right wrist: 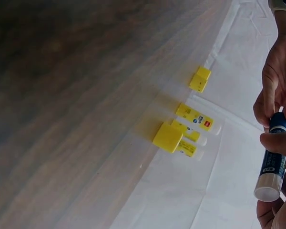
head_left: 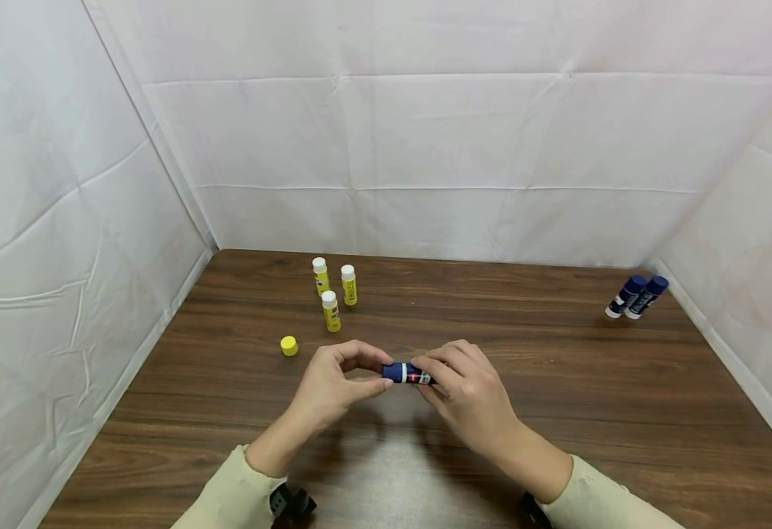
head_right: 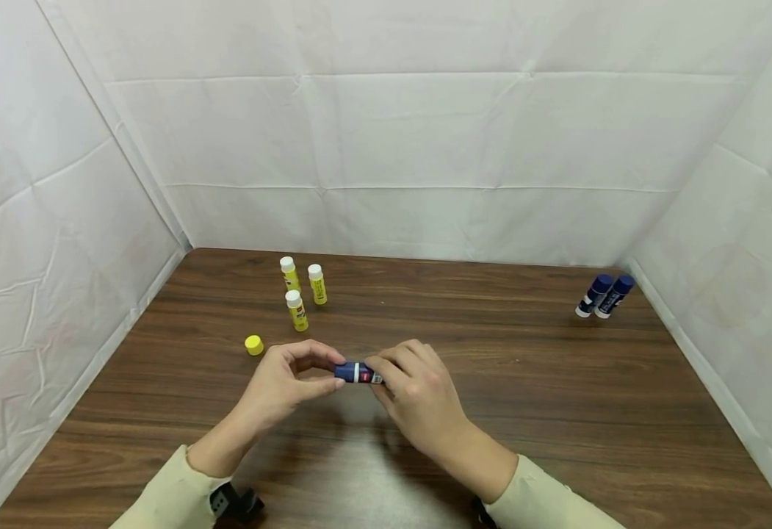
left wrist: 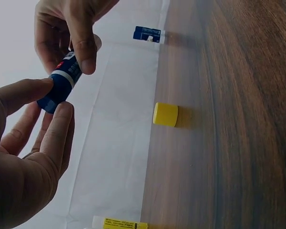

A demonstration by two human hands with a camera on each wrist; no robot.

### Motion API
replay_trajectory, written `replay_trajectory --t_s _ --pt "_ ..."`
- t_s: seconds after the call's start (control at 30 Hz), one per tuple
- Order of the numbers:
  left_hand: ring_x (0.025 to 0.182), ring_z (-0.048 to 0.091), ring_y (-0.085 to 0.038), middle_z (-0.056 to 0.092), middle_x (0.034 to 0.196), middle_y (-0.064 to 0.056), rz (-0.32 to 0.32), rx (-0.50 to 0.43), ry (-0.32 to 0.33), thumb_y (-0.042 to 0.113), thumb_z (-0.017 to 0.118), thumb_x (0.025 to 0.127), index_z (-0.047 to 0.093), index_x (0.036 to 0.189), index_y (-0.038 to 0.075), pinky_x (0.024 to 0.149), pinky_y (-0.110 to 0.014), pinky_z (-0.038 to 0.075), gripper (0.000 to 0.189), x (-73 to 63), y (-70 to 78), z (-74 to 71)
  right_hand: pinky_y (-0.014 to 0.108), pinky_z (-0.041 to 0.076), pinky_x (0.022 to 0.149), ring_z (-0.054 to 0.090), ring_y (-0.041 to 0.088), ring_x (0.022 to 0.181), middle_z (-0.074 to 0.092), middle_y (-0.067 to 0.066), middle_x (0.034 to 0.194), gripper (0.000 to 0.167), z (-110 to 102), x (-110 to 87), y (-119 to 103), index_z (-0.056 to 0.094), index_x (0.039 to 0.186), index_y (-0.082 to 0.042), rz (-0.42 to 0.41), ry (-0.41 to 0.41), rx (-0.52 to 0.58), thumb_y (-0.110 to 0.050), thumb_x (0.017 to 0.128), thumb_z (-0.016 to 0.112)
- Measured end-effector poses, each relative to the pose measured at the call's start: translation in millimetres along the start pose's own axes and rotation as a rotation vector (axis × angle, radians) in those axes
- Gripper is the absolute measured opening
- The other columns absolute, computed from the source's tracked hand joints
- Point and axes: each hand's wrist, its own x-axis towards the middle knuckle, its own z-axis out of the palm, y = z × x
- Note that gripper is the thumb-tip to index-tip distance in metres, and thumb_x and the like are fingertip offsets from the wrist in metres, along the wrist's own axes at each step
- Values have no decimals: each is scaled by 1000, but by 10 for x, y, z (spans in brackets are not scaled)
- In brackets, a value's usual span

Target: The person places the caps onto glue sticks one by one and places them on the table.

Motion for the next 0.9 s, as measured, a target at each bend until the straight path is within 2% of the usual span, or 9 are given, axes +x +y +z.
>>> replay_trajectory --t_s 0.37,0.67,0.9 --pt "94 70 -22 74 99 -12 -9 -5 -5 3 83 83 76 102 4 72 -27 60 21 -3 9 14 29 54 71 63 18 86 72 2 95 30 -10 1 -18 78 98 -7 -2 5 6 -8 72 92" --pt "94 72 -23 76 99 -9 39 63 13 7 85 82 79 100 7 71 -26 59 19 -26 25 28 29 55 71 63 19 86 72 2 94 32 -45 -1 -50 78 99 -6 -3 -3 -11 -8 71 93" --pt "89 75 -27 76 96 -9 51 48 27 3 86 79 80 97 8 71 -29 61 20 -38 41 46 29 55 73 63 19 86 72 2 94 32 -75 11 -78 79 99 -5 -1 -6 -10 -8 70 93"
